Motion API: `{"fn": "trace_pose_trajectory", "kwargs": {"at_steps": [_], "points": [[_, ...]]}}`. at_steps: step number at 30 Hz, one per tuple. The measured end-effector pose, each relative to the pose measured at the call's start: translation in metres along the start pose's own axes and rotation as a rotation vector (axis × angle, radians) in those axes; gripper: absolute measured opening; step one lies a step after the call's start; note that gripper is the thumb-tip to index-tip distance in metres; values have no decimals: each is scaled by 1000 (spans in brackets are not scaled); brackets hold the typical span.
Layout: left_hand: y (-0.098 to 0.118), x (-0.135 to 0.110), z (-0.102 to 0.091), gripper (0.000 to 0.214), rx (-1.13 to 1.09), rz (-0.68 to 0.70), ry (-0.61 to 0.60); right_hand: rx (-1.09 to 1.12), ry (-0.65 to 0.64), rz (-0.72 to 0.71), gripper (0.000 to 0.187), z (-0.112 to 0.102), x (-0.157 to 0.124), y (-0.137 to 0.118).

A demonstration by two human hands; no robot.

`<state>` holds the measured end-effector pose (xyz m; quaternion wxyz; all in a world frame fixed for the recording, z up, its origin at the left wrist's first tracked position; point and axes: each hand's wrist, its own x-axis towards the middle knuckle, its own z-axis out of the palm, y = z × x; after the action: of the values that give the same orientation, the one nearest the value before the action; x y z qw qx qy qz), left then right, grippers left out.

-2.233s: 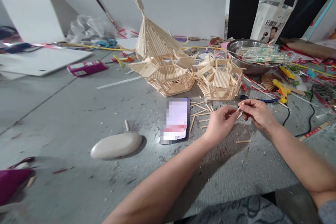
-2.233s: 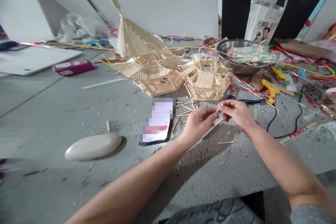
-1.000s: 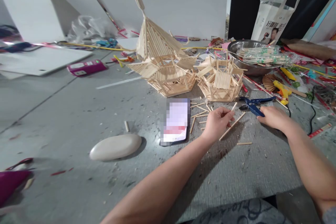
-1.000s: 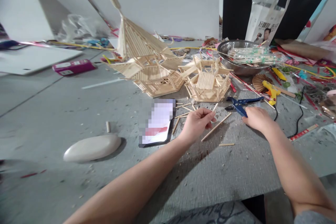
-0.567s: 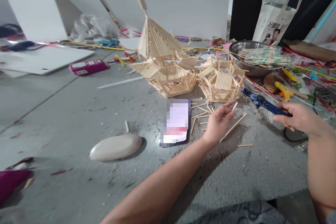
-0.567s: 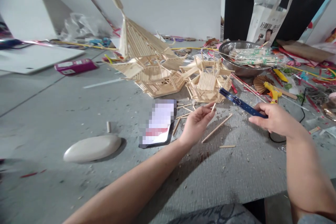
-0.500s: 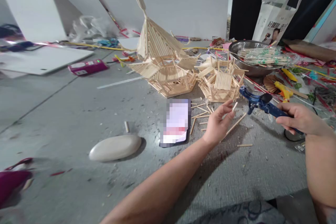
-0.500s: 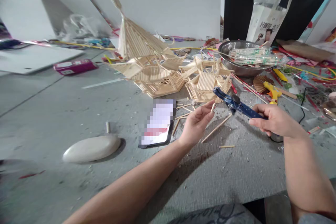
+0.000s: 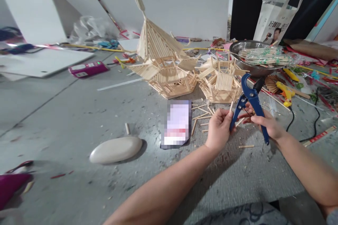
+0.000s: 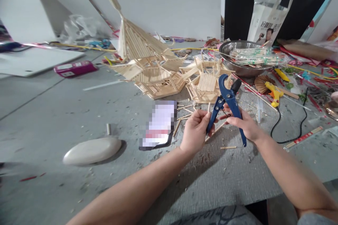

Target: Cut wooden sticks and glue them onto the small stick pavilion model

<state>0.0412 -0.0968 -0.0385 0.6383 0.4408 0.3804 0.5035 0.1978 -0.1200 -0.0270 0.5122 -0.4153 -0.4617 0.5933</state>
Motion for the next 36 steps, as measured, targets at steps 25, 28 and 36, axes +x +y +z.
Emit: {"fn": "trace_pose_trajectory", "kwargs": {"at_steps": [25, 28, 36], "points": [[13, 4, -3, 16, 95, 61, 21, -1145, 207, -339, 49, 9, -4, 9], [15, 4, -2, 18, 64, 62, 9, -1168, 196, -369, 48, 13, -6, 11], [18, 3, -1, 21, 44, 58, -14, -1169, 178, -334, 50, 12, -6, 14]]}}
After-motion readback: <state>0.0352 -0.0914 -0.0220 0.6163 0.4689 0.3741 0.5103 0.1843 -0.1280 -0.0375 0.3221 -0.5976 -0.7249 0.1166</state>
